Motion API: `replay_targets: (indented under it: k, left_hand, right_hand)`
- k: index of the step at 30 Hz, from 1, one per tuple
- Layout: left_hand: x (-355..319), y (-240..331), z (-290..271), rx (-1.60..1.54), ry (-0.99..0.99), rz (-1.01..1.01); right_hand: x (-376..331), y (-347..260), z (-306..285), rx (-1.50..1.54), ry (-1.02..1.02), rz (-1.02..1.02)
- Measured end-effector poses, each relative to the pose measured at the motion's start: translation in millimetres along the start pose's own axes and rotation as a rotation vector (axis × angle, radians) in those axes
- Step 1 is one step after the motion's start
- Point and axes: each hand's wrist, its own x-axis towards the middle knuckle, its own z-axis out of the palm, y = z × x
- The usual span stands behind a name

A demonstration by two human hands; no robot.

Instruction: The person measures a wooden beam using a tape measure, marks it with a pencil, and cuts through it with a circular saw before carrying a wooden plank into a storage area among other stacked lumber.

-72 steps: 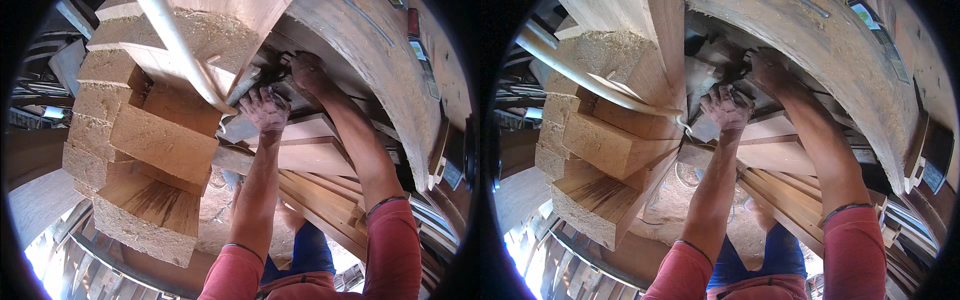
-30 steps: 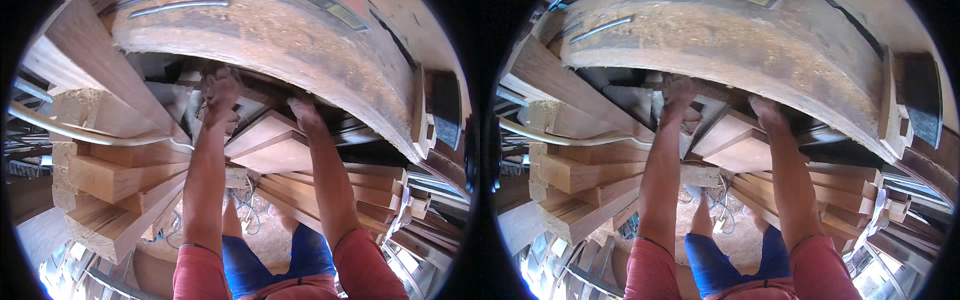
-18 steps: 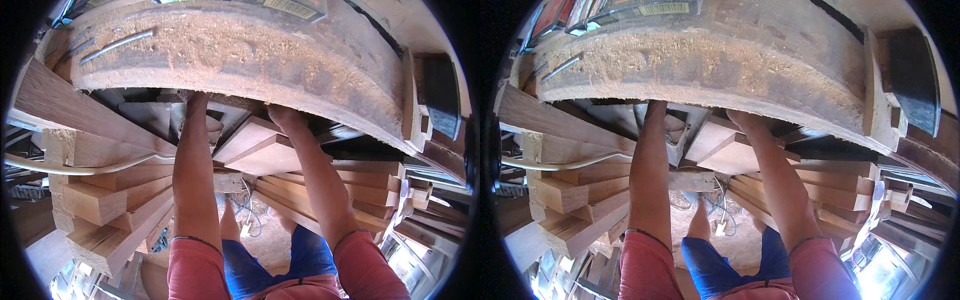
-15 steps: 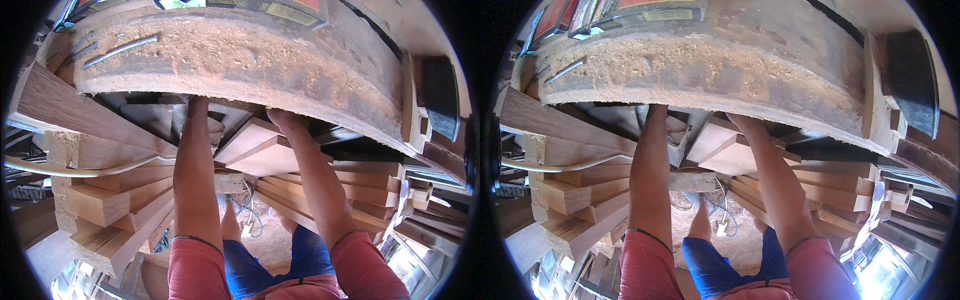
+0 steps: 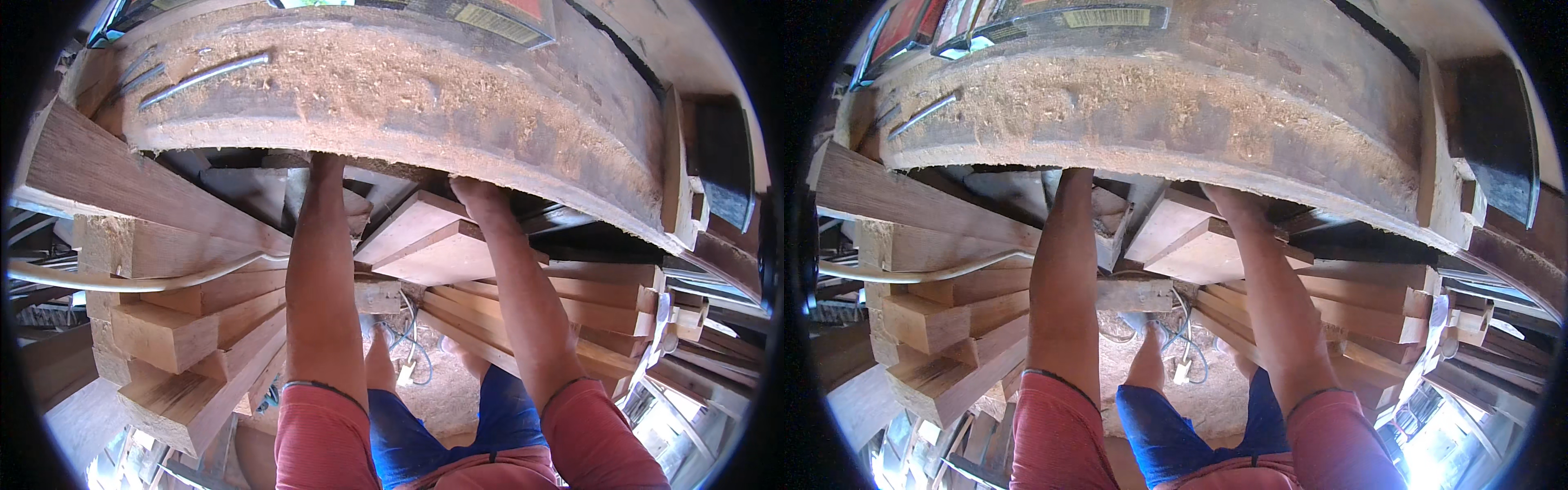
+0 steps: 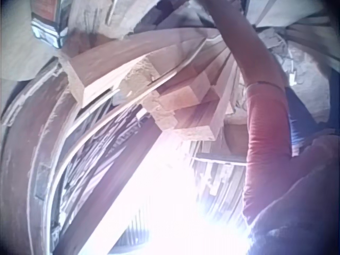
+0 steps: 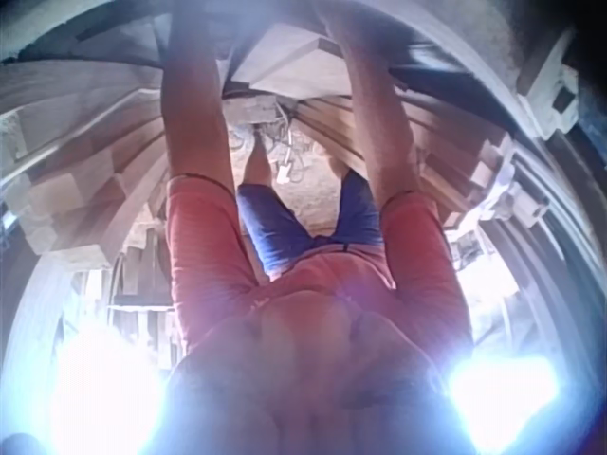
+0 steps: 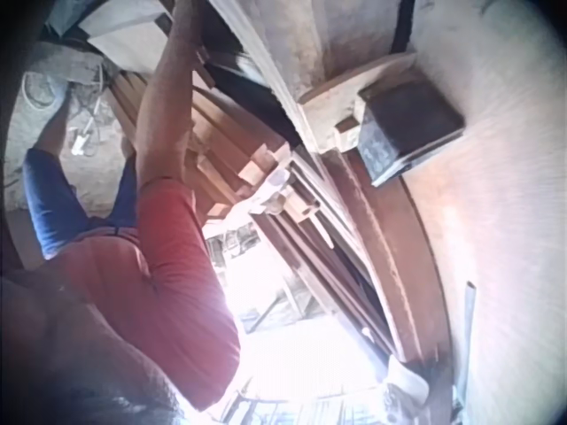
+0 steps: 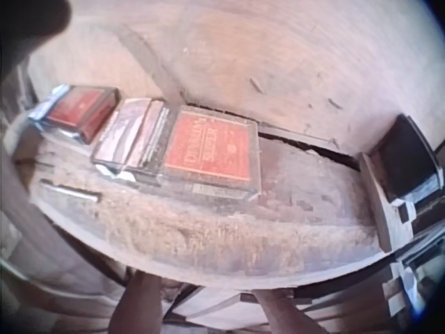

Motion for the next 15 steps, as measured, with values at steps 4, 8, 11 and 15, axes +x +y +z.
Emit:
replay_targets:
  k: [4,8,11,15]
  left_hand:
    - [10,9,-3,-0.014,0.006,0.021]
    - [13,11,-1,-0.019,0.000,0.034]
    - [13,8,1,-0.019,0.000,0.034]
    - [12,8,2,-0.023,-0.005,0.039]
  right_hand:
    - [-21,-54,-37,-0.056,0.191,0.106]
    - [-13,-38,-17,0.133,0.302,0.008]
    - [-9,-33,-18,0.080,0.266,-0.016]
    - [-4,-35,-28,-0.138,0.113,-0.003]
